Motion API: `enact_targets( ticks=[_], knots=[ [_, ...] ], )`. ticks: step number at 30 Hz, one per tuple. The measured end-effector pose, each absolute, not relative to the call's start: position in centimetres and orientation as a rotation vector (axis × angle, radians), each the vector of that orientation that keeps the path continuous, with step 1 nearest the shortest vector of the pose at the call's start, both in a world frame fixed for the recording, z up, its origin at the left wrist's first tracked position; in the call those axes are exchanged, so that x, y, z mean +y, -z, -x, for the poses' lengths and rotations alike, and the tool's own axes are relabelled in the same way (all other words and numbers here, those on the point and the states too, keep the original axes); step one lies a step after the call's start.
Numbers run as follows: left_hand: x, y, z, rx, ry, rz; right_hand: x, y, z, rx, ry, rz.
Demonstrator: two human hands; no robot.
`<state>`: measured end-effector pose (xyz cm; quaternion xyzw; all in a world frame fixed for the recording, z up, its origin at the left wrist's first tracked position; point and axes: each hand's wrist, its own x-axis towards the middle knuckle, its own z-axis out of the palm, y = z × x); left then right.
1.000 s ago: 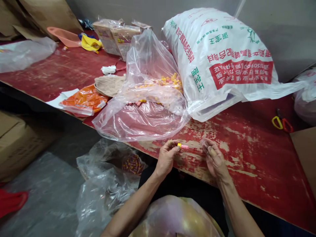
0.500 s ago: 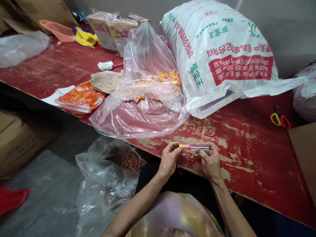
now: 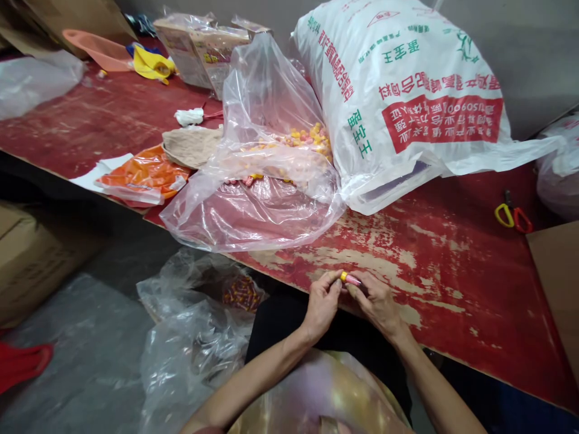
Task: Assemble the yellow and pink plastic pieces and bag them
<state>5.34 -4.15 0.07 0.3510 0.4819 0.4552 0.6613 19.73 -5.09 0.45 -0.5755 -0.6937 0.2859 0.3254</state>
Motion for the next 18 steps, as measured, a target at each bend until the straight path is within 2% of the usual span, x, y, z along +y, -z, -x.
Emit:
enact_targets(
  ticks=[4, 7, 12, 18],
  knots=[
    [-4.3, -0.1, -6.3, 1.060, -0.970, -0.958, -5.7, -1.0, -20.8, -1.922, -0.643, 1.578],
    [-4.0, -0.4, -6.8, 1.005, -0.869, -1.220, -5.3, -2.3, -22.9, -2.221, -0.585, 1.673],
    [-3.2, 0.4, -6.0, 1.189, -0.958, -1.307, -3.3, -2.5, -25.1, -2.660, -0.297, 1.898],
    [-2.7, 1.0, -5.1, 1.177, -0.886, -0.995, -2.9, -2.4, -23.7, -2.742, -0.473, 1.941]
  ],
)
